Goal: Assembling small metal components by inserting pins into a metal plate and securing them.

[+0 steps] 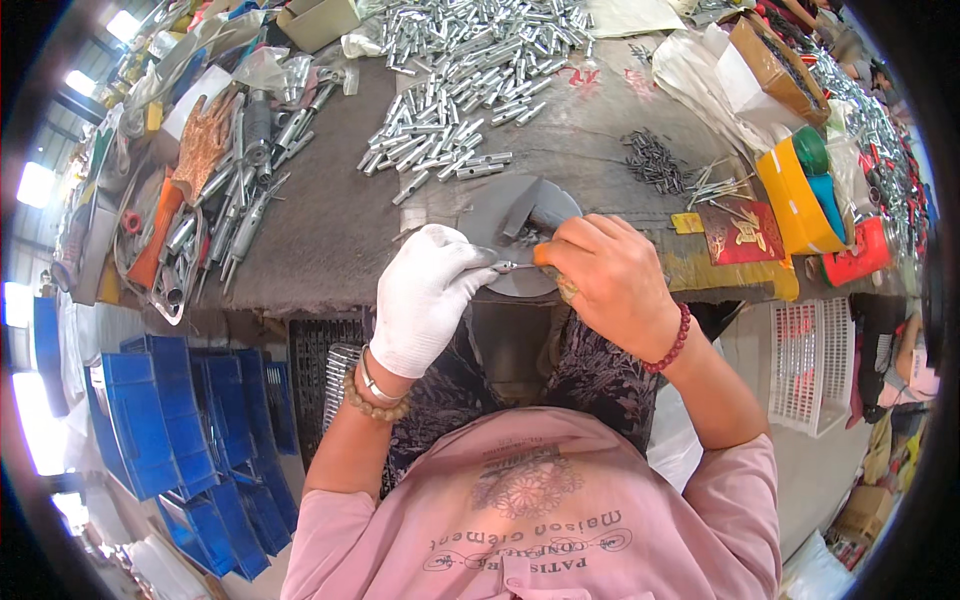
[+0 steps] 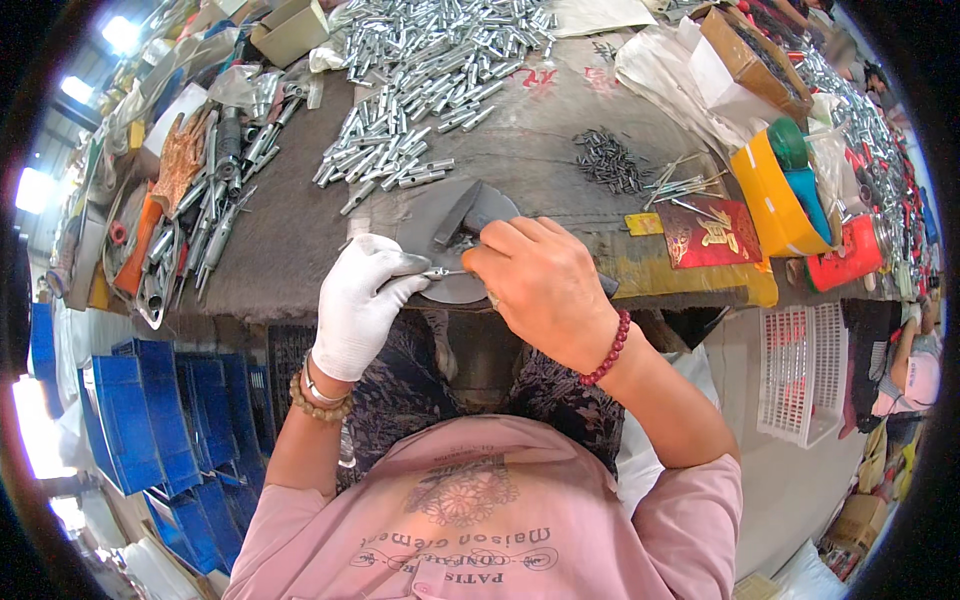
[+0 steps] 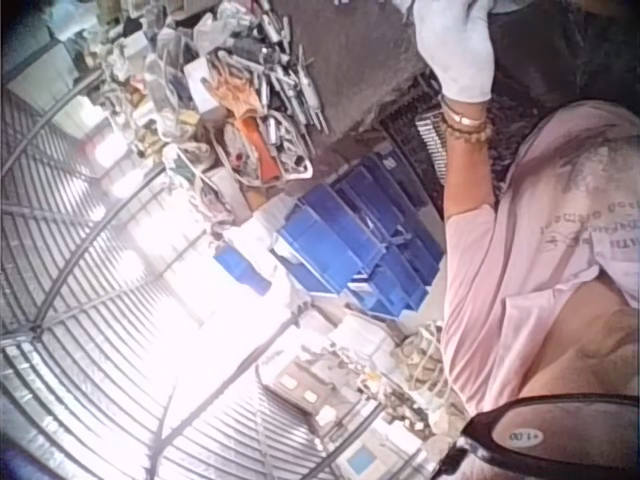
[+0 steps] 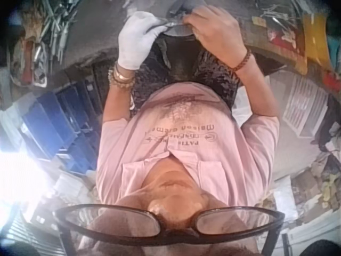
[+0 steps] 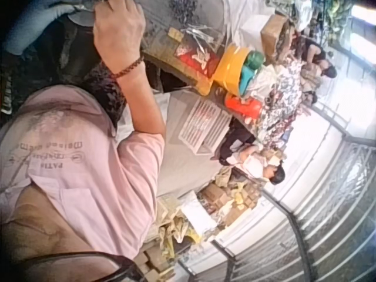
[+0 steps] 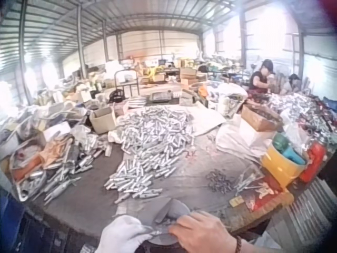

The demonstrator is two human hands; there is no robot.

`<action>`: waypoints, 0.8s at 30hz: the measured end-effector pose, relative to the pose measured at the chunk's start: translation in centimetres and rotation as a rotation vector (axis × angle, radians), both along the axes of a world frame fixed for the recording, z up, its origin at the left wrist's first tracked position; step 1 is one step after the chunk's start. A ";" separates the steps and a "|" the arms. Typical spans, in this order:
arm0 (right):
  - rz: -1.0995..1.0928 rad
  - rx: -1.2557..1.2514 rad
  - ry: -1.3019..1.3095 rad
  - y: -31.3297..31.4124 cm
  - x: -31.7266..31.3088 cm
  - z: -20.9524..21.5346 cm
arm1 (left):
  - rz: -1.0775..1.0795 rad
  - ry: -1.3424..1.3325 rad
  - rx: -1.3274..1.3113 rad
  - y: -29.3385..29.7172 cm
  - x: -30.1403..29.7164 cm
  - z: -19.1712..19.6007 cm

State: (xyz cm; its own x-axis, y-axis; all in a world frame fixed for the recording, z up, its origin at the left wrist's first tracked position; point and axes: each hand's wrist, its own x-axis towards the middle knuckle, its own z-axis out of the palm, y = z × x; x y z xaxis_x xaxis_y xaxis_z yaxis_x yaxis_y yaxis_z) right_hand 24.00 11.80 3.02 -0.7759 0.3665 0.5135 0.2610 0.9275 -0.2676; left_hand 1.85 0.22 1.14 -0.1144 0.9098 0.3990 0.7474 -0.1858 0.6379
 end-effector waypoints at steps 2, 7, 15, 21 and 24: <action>-0.004 -0.013 0.013 0.0 0.0 -0.2 | -0.009 -0.032 0.004 0.1 0.1 0.0; -0.006 -0.031 0.016 -0.3 -0.4 -0.7 | -0.023 -0.023 -0.014 0.1 0.3 -0.3; -0.330 -0.045 0.117 2.1 4.3 0.1 | -0.005 0.020 -0.012 -0.8 0.6 0.5; -0.542 0.024 0.017 7.8 9.1 -0.7 | -0.034 0.012 0.022 -0.1 0.6 0.9; -0.445 0.074 -0.064 8.8 8.8 -0.8 | -0.004 -0.004 0.030 0.4 0.3 0.5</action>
State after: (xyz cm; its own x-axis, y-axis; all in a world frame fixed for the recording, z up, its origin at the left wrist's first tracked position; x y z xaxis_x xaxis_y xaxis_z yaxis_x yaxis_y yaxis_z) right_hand 32.83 20.62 2.17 -0.5823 0.6352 0.5073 0.6520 0.7377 -0.1753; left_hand 2.19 0.62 1.69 -0.1121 0.8979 0.4257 0.7437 -0.2083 0.6352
